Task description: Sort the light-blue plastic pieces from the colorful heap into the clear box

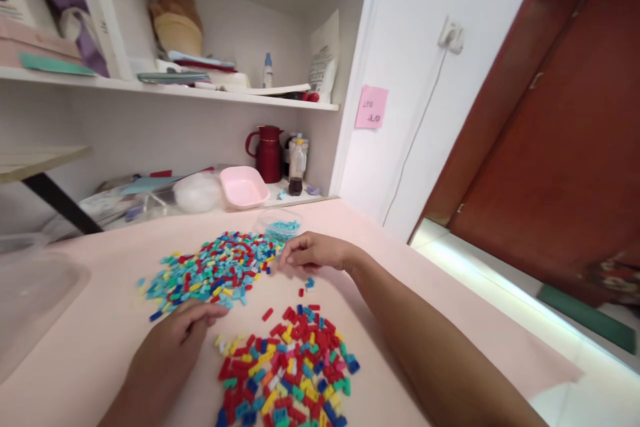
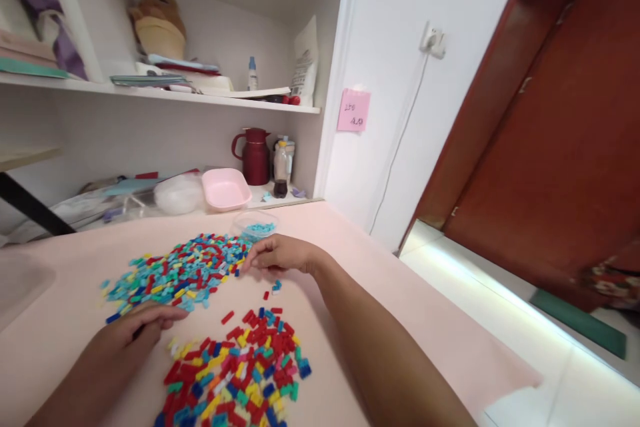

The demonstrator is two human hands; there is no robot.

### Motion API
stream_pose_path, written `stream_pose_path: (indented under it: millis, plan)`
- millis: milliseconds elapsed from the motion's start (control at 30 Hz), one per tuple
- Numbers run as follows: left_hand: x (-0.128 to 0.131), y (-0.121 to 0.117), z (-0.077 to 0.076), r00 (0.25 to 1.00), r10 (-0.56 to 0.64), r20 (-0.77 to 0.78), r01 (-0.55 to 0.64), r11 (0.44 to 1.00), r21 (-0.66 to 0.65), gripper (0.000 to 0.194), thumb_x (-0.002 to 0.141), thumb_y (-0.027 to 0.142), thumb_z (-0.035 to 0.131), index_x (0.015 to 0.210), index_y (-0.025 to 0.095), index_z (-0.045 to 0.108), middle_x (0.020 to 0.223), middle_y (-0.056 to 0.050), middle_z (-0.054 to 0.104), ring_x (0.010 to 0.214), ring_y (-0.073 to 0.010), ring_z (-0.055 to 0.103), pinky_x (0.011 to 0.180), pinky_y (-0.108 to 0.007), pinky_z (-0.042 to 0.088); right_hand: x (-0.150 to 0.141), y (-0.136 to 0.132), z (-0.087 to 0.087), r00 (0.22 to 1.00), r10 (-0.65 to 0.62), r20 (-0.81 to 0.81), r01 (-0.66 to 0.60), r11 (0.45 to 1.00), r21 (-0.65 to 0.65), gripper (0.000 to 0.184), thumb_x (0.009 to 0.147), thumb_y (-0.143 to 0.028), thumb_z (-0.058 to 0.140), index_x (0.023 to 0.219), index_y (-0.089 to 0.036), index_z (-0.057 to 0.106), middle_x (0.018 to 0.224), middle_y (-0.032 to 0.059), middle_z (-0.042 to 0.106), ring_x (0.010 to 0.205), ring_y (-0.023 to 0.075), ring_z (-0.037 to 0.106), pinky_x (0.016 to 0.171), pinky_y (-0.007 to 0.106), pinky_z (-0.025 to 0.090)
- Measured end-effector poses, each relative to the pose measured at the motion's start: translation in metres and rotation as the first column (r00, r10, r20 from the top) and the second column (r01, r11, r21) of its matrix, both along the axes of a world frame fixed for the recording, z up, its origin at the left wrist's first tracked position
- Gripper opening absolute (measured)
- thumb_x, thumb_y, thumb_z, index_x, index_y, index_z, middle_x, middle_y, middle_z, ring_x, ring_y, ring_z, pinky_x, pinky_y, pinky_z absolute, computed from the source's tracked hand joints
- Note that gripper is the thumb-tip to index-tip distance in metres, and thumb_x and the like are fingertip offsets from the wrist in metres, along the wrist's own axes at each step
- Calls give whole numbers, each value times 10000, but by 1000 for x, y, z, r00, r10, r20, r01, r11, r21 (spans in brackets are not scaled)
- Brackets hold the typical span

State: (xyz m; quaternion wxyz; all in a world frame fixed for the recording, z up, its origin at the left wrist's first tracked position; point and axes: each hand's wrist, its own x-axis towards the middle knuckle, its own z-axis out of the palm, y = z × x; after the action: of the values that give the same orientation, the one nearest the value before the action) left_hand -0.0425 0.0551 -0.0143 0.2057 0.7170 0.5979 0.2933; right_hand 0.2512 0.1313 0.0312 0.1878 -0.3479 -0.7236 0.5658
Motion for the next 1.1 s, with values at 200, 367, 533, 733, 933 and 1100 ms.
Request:
stream_pose_path:
  millis: [200, 367, 533, 733, 933, 1100]
  plan:
    - [3, -1, 7, 1000, 20, -3, -20, 999, -47, 366, 710, 400, 396, 812, 303, 735, 972, 12, 729, 919, -211, 676, 825, -318, 532, 36, 13, -4, 989, -52, 138, 70, 990, -126, 245, 807, -327, 608, 934, -125, 662, 485, -69, 516, 374, 37, 417, 347, 147, 241]
    - [6, -2, 10, 999, 47, 2, -46, 997, -53, 380, 683, 418, 397, 795, 292, 738, 973, -4, 728, 915, -221, 677, 832, -334, 536, 39, 8, 1, 950, 25, 311, 34, 982, -183, 263, 800, -397, 621, 872, -145, 628, 584, -28, 628, 421, 78, 573, 344, 140, 325]
    - [5, -3, 11, 999, 41, -4, -41, 998, -44, 374, 701, 406, 394, 799, 292, 736, 975, 8, 733, 916, -214, 679, 836, -333, 537, 20, 2, 2, 952, 125, 279, -73, 980, -187, 283, 790, -426, 635, 834, -148, 597, 580, -43, 613, 446, 85, 597, 451, 179, 478]
    - [4, -2, 10, 997, 41, -63, -42, 999, -9, 351, 727, 379, 406, 803, 305, 740, 990, 24, 735, 958, -214, 665, 843, -317, 525, -12, -11, 5, 923, 211, 323, -175, 975, -135, 307, 775, -448, 650, 828, -152, 587, 554, -64, 568, 428, 71, 567, 438, 167, 472]
    - [2, -1, 5, 998, 16, -60, -17, 1000, -15, 344, 744, 358, 406, 834, 299, 734, 965, 21, 729, 898, -194, 670, 795, -290, 529, -21, -18, 6, 914, 220, 342, -206, 975, -78, 225, 824, -378, 603, 832, -154, 585, 561, -66, 544, 432, 65, 562, 432, 152, 448]
    - [3, -3, 7, 997, 22, -67, -25, 999, -43, 349, 752, 340, 398, 844, 286, 730, 980, 11, 723, 904, -196, 664, 803, -297, 518, -20, -17, 4, 917, 221, 333, -211, 975, -65, 193, 839, -348, 581, 840, -155, 593, 558, -62, 543, 428, 71, 556, 428, 162, 437]
